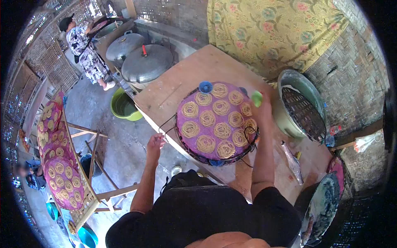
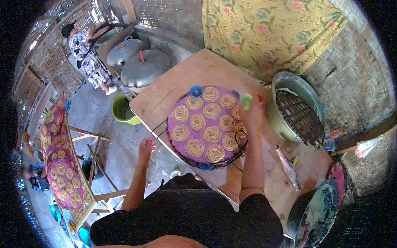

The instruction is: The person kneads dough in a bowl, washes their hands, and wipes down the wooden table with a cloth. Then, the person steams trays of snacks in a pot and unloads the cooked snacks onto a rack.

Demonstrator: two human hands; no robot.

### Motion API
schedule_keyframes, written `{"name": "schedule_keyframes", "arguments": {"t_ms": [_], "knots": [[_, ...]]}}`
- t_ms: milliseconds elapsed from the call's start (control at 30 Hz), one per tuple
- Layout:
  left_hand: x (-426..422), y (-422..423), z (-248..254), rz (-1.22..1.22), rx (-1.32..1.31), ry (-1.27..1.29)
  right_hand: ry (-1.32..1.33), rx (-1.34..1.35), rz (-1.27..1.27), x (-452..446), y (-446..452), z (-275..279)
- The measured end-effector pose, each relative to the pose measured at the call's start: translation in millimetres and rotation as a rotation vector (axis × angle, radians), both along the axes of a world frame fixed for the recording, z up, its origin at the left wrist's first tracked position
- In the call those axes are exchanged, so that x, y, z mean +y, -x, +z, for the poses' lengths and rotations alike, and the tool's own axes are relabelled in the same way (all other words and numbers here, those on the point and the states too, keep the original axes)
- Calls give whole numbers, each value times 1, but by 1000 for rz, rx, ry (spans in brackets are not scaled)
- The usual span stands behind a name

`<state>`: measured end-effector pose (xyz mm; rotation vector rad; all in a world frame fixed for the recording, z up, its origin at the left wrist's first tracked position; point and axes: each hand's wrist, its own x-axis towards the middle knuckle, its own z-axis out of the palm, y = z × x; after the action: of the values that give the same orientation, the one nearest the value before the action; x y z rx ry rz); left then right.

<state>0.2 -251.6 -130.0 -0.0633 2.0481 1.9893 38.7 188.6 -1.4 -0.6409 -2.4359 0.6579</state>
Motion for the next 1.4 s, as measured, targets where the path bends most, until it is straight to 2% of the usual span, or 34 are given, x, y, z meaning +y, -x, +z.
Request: {"name": "schedule_keyframes", "arguments": {"t_ms": [100,167,200,267,400,467,500,567,633,700,733,767,800,833,900,967,1033,1067,1133,1200,1233,1300,1367,1400], "knots": [[7,8,5,48,13,32,72,145,388,-42,67,-8],[11,16,4,0,161,-10,342,68,575,-79,102,9],[17,16,14,4,180,-8,340,70,574,-89,120,1],[16,18,14,-21,203,17,-289,136,552,-95,149,-36],[1,20,10,-34,187,10,-177,119,527,-81,165,-54],[-11,20,4,1,181,37,974,216,620,-49,164,-48],[-17,18,-1,35,163,75,970,207,619,-29,163,-44],[-27,19,-15,80,102,78,1407,9,524,-2,162,-31],[-29,22,-21,109,58,103,1320,-5,507,-10,153,-24],[-23,27,-25,117,70,110,616,-20,459,-30,150,-26],[-18,34,-32,104,119,147,612,-23,465,-42,148,-24],[-12,38,-28,92,165,186,337,62,565,-55,145,-24],[0,42,-24,110,351,310,60,150,657,-64,146,-24],[21,45,-4,128,537,435,60,150,662,-68,150,-25],[54,63,45,-226,979,622,-139,-85,843,-75,155,-28],[95,67,86,-454,995,703,-138,-128,866,-68,177,-47],[138,80,91,-598,1014,899,-145,-167,891,-62,191,-43],[154,87,84,-590,1010,903,-90,-186,915,-60,190,-28],[182,106,65,-553,1195,917,-49,-199,939,-54,194,-16],[195,116,53,-557,1154,916,219,-269,962,-42,204,-20],[198,115,52,-575,1100,917,215,-269,962,-36,205,-21],[200,116,49,-570,1076,893,802,-192,772,-18,210,-18],[200,118,53,-570,1048,871,498,-122,611,11,194,17],[197,118,59,-560,999,750,205,-66,520,54,206,-12]]}}
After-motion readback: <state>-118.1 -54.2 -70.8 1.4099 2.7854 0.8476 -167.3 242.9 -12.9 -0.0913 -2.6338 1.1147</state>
